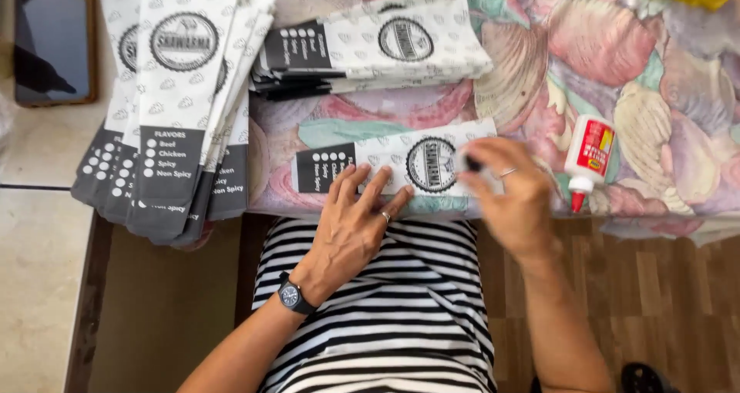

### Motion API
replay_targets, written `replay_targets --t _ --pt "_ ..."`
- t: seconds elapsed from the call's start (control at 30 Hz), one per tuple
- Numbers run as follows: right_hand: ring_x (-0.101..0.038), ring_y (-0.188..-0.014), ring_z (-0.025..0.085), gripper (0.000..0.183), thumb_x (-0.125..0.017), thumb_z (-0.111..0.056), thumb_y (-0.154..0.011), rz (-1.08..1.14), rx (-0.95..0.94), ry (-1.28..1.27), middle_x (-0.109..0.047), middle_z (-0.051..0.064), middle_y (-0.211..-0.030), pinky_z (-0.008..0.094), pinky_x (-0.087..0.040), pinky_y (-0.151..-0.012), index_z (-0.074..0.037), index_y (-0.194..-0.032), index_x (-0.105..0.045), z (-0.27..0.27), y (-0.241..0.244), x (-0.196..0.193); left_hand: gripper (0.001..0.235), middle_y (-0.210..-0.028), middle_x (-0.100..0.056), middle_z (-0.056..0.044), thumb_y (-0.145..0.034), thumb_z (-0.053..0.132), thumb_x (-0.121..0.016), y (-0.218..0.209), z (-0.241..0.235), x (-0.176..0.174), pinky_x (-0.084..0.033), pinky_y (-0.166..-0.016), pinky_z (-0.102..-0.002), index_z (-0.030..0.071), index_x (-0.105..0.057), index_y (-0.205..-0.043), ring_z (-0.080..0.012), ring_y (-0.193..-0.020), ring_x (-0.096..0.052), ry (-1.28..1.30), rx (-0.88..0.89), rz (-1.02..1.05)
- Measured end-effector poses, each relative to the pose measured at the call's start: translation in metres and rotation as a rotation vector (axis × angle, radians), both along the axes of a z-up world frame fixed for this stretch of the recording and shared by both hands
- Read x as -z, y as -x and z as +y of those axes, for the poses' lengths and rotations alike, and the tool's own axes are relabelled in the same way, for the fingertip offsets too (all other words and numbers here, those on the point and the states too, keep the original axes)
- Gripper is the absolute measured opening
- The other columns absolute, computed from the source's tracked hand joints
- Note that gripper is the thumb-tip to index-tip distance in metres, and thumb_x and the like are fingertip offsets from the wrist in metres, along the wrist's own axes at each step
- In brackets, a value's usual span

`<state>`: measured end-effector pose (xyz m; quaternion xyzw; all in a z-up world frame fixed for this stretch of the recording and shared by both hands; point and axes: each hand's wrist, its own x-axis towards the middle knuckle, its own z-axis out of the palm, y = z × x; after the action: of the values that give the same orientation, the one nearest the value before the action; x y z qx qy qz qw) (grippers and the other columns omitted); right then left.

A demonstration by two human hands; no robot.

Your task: Folding and gluing paper bags for food packaging

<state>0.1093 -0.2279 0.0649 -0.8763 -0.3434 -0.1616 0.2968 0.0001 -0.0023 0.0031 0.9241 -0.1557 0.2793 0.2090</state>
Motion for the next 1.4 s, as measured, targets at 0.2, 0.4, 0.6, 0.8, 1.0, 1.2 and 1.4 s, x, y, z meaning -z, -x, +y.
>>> replay_targets --t 0.2,0.4,0.6,0.8,1.0,1.2,1.4 --pt "-0.065 -0.109 0.036 0.029 -0.083 -0.017 -0.090 0.051 -0.041 0.013 -0.068 0.013 -0.114 0.046 -0.054 -0.097 -0.005 -0.115 -0.075 -0.030 -0.003 0.022 0.041 -0.139 -0.058 -0.016 -0.097 0.012 -0.062 0.009 -0.003 -0.014 -0.037 -0.115 -0.064 0.014 -0.061 -0.138 -0.0473 -0.130 -0.051 -0.147 0.000 0.135" --pt "-0.067 -0.107 0.037 0.031 -0.084 -0.017 -0.092 0.001 0.017 0.053 -0.070 0.015 -0.113 0.046 -0.055 -0.096 -0.004 -0.119 -0.076 -0.047 -0.002 0.008 0.061 -0.140 -0.055 -0.017 -0.082 0.013 -0.075 0.012 -0.032 -0.022 -0.025 -0.118 -0.067 0.010 -0.055 -0.139 -0.0470 -0.139 -0.038 -0.430 -0.098 0.261" --pt "-0.068 -0.105 0.033 0.032 -0.084 -0.017 -0.088 0.040 -0.020 0.023 -0.070 0.011 -0.112 0.043 -0.055 -0.095 -0.008 -0.118 -0.077 -0.015 0.027 -0.002 0.075 -0.131 -0.056 -0.029 -0.081 0.011 -0.077 0.006 -0.040 -0.021 -0.039 -0.109 -0.056 0.005 -0.043 -0.148 -0.0424 -0.127 -0.048 -0.484 -0.040 0.261" --pt "-0.067 -0.108 0.032 0.033 -0.088 -0.010 -0.082 0.095 0.055 0.169 -0.072 0.013 -0.114 0.043 -0.053 -0.097 -0.005 -0.112 -0.076 -0.059 0.017 -0.005 0.094 -0.136 -0.047 -0.028 -0.077 0.005 -0.069 0.011 -0.044 -0.013 -0.041 -0.110 -0.055 0.018 -0.027 -0.159 -0.0417 -0.126 -0.048 -0.447 -0.098 0.237" --pt "-0.066 -0.113 0.032 0.031 -0.084 -0.001 -0.088 0.062 -0.132 0.065 -0.072 0.019 -0.118 0.042 -0.051 -0.105 0.004 -0.116 -0.073 0.000 -0.009 -0.021 0.089 -0.147 -0.038 -0.012 -0.081 0.011 -0.063 0.012 -0.048 -0.016 -0.041 -0.114 -0.055 0.018 -0.025 -0.161 -0.0421 -0.128 -0.044 -0.498 -0.166 0.206" --pt "-0.064 -0.119 0.030 0.032 -0.082 -0.004 -0.089 0.224 -0.286 0.019 -0.072 0.018 -0.121 0.040 -0.052 -0.108 -0.001 -0.119 -0.073 0.012 -0.066 0.005 0.093 -0.141 -0.042 -0.011 -0.079 0.004 -0.065 0.011 -0.050 -0.004 -0.043 -0.114 -0.056 0.018 -0.022 -0.161 -0.0398 -0.127 -0.045 -0.443 -0.139 0.220" --pt "-0.067 -0.108 0.033 0.030 -0.087 -0.015 -0.088 0.071 -0.271 0.066 -0.073 0.012 -0.112 0.044 -0.053 -0.098 -0.008 -0.116 -0.079 0.026 -0.061 -0.020 0.094 -0.133 -0.047 -0.021 -0.073 0.008 -0.079 0.007 -0.051 -0.001 -0.039 -0.110 -0.069 0.011 -0.036 -0.157 -0.0480 -0.125 -0.053 -0.370 -0.089 0.160"
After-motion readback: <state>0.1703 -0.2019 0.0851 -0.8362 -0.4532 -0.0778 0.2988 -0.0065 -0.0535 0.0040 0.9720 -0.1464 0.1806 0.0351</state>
